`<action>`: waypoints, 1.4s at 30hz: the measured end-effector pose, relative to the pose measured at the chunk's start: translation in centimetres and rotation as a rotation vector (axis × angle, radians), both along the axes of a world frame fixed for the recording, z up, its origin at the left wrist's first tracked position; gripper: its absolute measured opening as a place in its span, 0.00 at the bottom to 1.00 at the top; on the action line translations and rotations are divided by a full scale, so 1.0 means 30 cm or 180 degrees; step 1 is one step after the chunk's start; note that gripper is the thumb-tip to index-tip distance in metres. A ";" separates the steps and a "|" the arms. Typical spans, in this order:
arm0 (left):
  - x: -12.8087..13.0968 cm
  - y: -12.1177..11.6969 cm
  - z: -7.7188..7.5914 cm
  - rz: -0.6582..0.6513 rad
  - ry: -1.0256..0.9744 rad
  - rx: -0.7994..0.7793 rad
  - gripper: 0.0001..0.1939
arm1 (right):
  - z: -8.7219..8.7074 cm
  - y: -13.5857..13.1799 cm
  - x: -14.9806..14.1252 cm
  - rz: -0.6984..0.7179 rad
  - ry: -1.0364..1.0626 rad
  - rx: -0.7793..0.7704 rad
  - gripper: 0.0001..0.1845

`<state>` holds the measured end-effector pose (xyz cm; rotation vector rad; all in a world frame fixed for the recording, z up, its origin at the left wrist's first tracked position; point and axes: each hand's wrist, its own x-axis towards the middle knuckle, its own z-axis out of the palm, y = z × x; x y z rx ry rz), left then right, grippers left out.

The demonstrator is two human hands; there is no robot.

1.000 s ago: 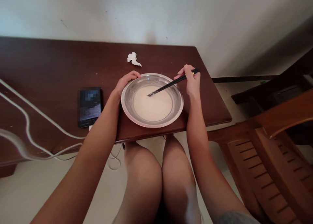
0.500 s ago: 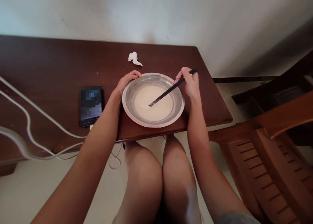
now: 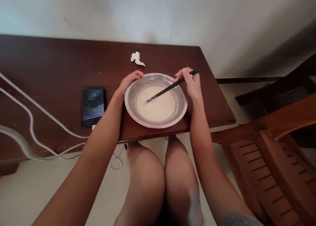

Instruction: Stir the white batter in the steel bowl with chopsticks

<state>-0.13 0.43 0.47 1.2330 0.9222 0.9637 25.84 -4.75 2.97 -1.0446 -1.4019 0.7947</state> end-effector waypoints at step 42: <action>0.002 0.002 -0.001 0.0077 0.0132 -0.0007 0.05 | 0.011 -0.008 0.004 0.0032 -0.0038 -0.0103 0.26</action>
